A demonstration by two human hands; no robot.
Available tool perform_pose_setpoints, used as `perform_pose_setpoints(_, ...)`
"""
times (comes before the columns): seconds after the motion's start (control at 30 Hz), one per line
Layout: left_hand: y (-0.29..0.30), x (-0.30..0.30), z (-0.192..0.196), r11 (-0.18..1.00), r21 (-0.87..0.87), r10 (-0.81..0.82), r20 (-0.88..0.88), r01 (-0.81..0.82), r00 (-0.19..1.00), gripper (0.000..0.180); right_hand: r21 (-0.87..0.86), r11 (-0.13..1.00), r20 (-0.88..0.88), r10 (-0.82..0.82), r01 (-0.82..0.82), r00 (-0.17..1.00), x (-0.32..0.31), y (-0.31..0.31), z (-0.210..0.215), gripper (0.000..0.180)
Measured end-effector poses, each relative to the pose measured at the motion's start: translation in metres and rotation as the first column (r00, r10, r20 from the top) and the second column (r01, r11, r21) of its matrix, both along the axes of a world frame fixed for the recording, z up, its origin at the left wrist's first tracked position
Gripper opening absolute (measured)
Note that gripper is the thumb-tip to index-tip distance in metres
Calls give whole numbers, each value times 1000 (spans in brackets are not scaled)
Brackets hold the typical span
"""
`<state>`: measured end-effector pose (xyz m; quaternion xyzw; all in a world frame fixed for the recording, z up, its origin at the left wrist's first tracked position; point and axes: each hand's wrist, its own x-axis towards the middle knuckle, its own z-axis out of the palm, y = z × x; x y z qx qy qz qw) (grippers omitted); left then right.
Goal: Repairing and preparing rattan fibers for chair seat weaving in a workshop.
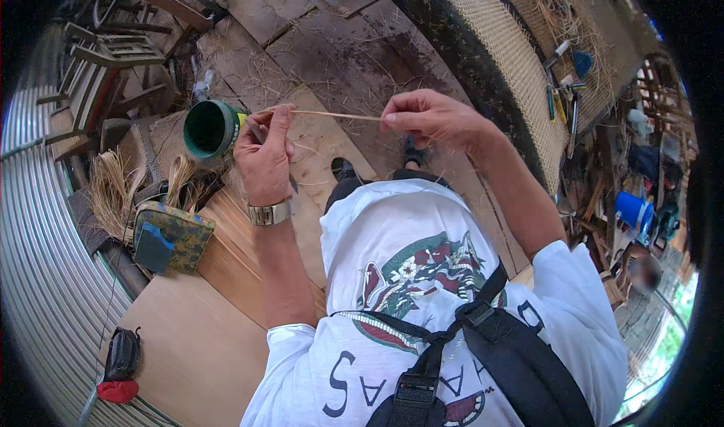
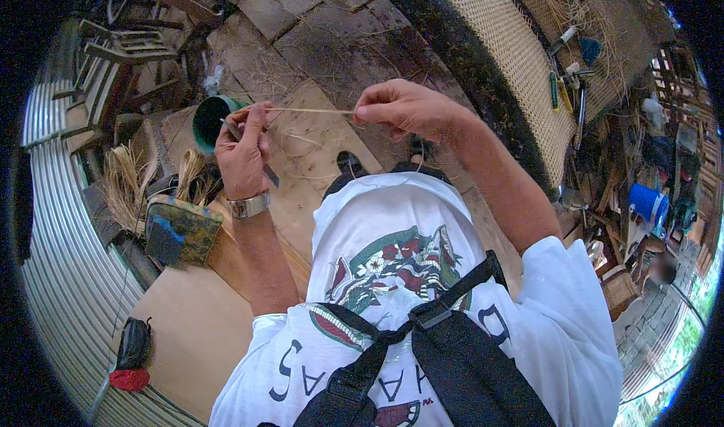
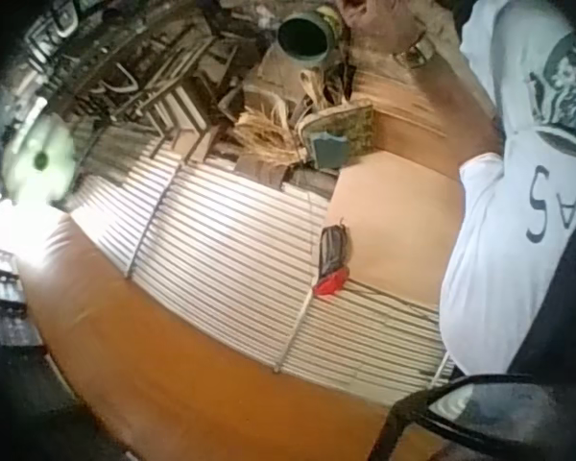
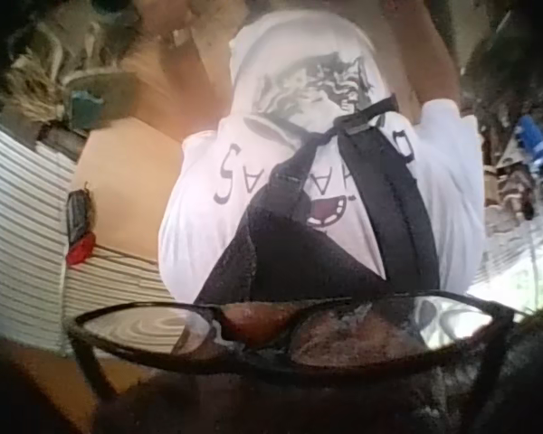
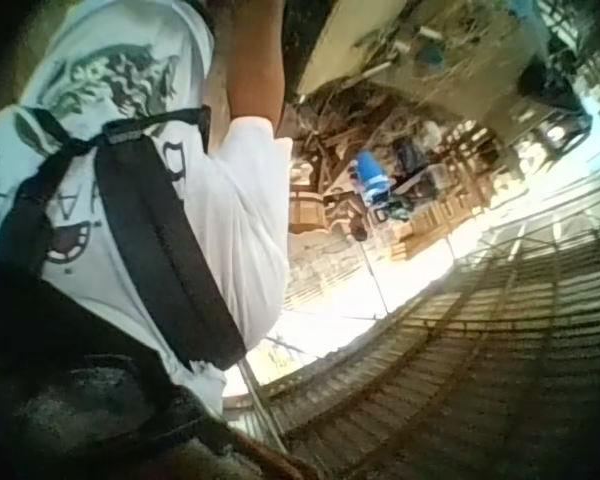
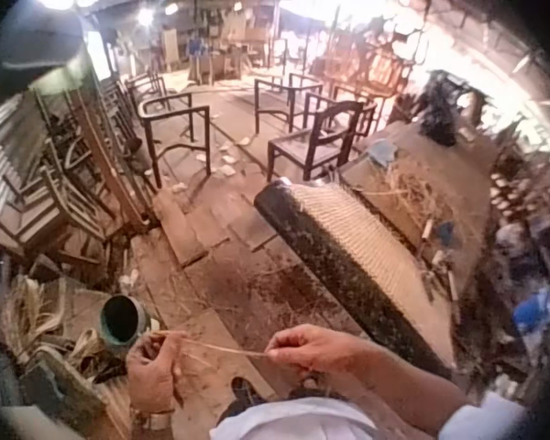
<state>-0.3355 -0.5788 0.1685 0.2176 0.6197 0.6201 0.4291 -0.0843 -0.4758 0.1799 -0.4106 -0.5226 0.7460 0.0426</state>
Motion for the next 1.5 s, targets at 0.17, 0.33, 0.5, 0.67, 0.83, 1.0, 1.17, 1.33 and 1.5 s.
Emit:
perform_pose_setpoints(0.17, -1, -11, -6, 998, -55, -2, 69, 6, 998, 13, -439, 894, -214, -1, -96, 977, -9, -10, 4, 20)
perform_pose_setpoints(0.33, -3, -17, -3, 998, -60, 2, 106, 5, 994, 14, -464, 885, -203, -57, -45, 978, -9, -12, 6, 18)
perform_pose_setpoints(0.5, -1, -15, 0, 1000, -6, 8, 104, -8, 995, 15, -498, 865, -219, -65, -54, 974, -6, -8, 0, 16)
perform_pose_setpoints(0.67, 4, -13, 9, 1000, 23, -24, 116, 21, 993, 13, -486, 874, -203, -98, -14, 974, -1, -7, -6, 15)
perform_pose_setpoints(0.83, 5, -16, 9, 999, 36, -35, 146, 30, 989, 9, -477, 879, -196, -95, -10, 976, -2, -6, -5, 15)
perform_pose_setpoints(1.0, 4, -23, -3, 994, 106, -58, 250, 32, 966, 24, -420, 908, -190, -77, -10, 979, -6, -6, 0, 17)
perform_pose_setpoints(1.17, -8, 16, -23, 989, -144, 41, 520, 40, 853, 57, -203, 975, -207, -129, 86, 970, -18, -11, -12, 18)
perform_pose_setpoints(1.33, -19, 50, -21, 975, -105, -101, 568, 194, 817, 46, -176, 978, -214, -146, 109, 966, -29, -13, -1, 20)
perform_pose_setpoints(1.5, -12, 46, -11, 966, -24, -217, 472, 259, 854, 17, -122, 989, -195, -111, 89, 974, -32, -8, 8, 18)
